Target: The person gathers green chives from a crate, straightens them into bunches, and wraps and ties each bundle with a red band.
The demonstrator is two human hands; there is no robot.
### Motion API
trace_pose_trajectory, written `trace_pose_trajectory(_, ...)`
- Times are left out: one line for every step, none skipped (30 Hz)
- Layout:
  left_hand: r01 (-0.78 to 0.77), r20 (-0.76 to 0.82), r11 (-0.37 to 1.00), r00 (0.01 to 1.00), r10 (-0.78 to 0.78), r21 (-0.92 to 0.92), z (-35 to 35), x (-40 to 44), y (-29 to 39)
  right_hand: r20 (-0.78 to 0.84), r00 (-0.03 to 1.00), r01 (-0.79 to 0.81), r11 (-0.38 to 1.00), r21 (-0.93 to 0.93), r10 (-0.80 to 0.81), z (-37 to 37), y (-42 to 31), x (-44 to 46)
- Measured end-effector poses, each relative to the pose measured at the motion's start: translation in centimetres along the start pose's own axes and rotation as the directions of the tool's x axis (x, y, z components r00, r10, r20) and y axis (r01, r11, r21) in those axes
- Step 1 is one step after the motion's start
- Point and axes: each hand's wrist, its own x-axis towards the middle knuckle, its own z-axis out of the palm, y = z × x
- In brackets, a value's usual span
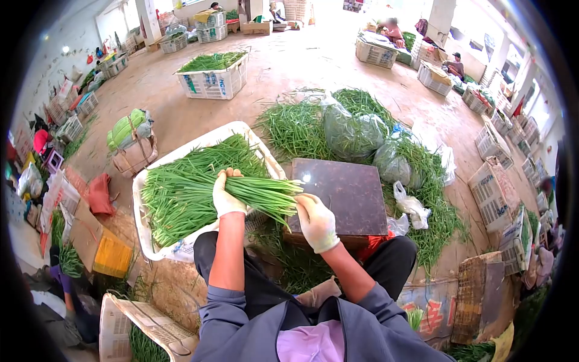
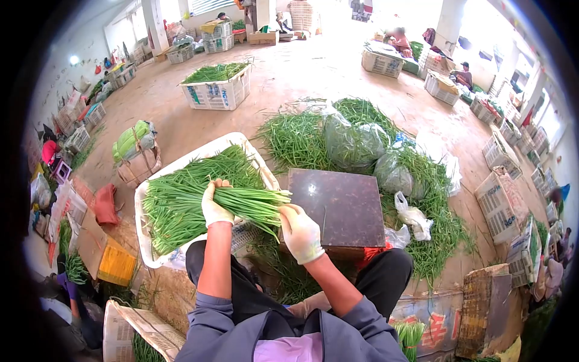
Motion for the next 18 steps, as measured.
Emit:
trace_pose_trajectory(-0.015, 0.031, 0.998, 0.999, 0.017, -0.058, 0.1, -0.5, 0.0, 0.062, 0.997, -0.053, 0.998, -0.030, 0.055, 0.2, 0.1, 0.2)
trace_pose_trajectory(-0.025, 0.063, 0.993, 0.997, 0.032, -0.112, 0.1, -0.8, 0.0, 0.062, 0.996, -0.060, 0.998, -0.035, 0.062, 0.8, 0.5, -0.4)
trace_pose_trajectory(-0.036, 0.095, 0.993, 0.994, 0.047, -0.113, 0.4, -1.1, 0.1, 0.158, 0.982, -0.108, 0.994, -0.004, 0.107, 1.7, 1.3, -0.7)
trace_pose_trajectory(-0.005, 0.194, 0.986, 0.980, 0.037, -0.164, 0.0, -0.6, 0.2, 0.252, 0.957, -0.153, 0.988, 0.025, 0.142, 2.1, 1.4, -0.6)
trace_pose_trajectory(0.007, 0.295, 0.980, 0.954, 0.052, -0.197, -0.4, 0.0, 0.3, 0.284, 0.938, -0.230, 0.970, 0.078, 0.200, 2.4, 1.5, -0.9)
trace_pose_trajectory(0.020, 0.384, 0.973, 0.920, 0.071, -0.229, -1.0, 0.4, 0.2, 0.287, 0.937, -0.231, 0.970, 0.076, 0.200, 2.8, 1.7, -1.0)
trace_pose_trajectory(0.020, 0.378, 0.973, 0.923, 0.070, -0.230, -0.9, 0.0, 0.3, 0.225, 0.928, -0.332, 0.934, 0.132, 0.298, 3.0, 1.8, -1.0)
trace_pose_trajectory(-0.002, 0.365, 0.973, 0.927, 0.088, -0.230, -0.7, -0.4, 0.3, 0.164, 0.903, -0.423, 0.885, 0.194, 0.396, 3.2, 2.0, -0.9)
trace_pose_trajectory(-0.024, 0.356, 0.973, 0.929, 0.106, -0.229, -0.2, -0.7, 0.3, 0.209, 0.860, -0.499, 0.853, 0.156, 0.465, 3.3, 2.3, -0.6)
trace_pose_trajectory(-0.020, 0.358, 0.974, 0.928, 0.103, -0.227, -0.2, -0.8, 0.2, 0.205, 0.860, -0.499, 0.852, 0.155, 0.467, 3.7, 2.9, -0.4)
trace_pose_trajectory(-0.005, 0.451, 0.971, 0.885, 0.116, -0.239, -0.3, -0.9, 0.1, 0.289, 0.773, -0.629, 0.742, 0.232, 0.565, 4.1, 3.5, -0.3)
trace_pose_trajectory(0.011, 0.538, 0.968, 0.832, 0.130, -0.251, -0.3, -1.0, 0.0, 0.381, 0.671, -0.740, 0.606, 0.291, 0.637, 4.4, 4.0, -0.2)
trace_pose_trajectory(-0.024, 0.530, 0.973, 0.835, 0.146, -0.230, -0.1, -1.5, 0.0, 0.420, 0.618, -0.783, 0.566, 0.257, 0.665, 4.4, 3.7, 0.3)
trace_pose_trajectory(-0.022, 0.532, 0.973, 0.835, 0.143, -0.228, 0.2, -2.0, -0.2, 0.417, 0.618, -0.784, 0.565, 0.258, 0.666, 4.1, 3.6, 0.7)
trace_pose_trajectory(-0.013, 0.536, 0.977, 0.835, 0.127, -0.212, 0.5, -2.6, -0.3, 0.495, 0.519, -0.855, 0.433, 0.286, 0.697, 3.9, 3.4, 1.2)
trace_pose_trajectory(-0.004, 0.541, 0.981, 0.834, 0.111, -0.196, 0.5, -2.9, -0.5, 0.572, 0.416, -0.908, 0.291, 0.301, 0.707, 3.8, 3.3, 1.4)
trace_pose_trajectory(-0.011, 0.556, 0.985, 0.824, 0.106, -0.171, 0.4, -3.2, -0.9, 0.601, 0.352, -0.907, 0.102, 0.409, 0.718, 4.3, 4.2, 1.0)
trace_pose_trajectory(0.014, 0.561, 0.981, 0.822, 0.097, -0.191, 0.1, -3.1, -1.2, 0.600, 0.355, -0.906, 0.106, 0.410, 0.717, 4.8, 4.6, 0.8)
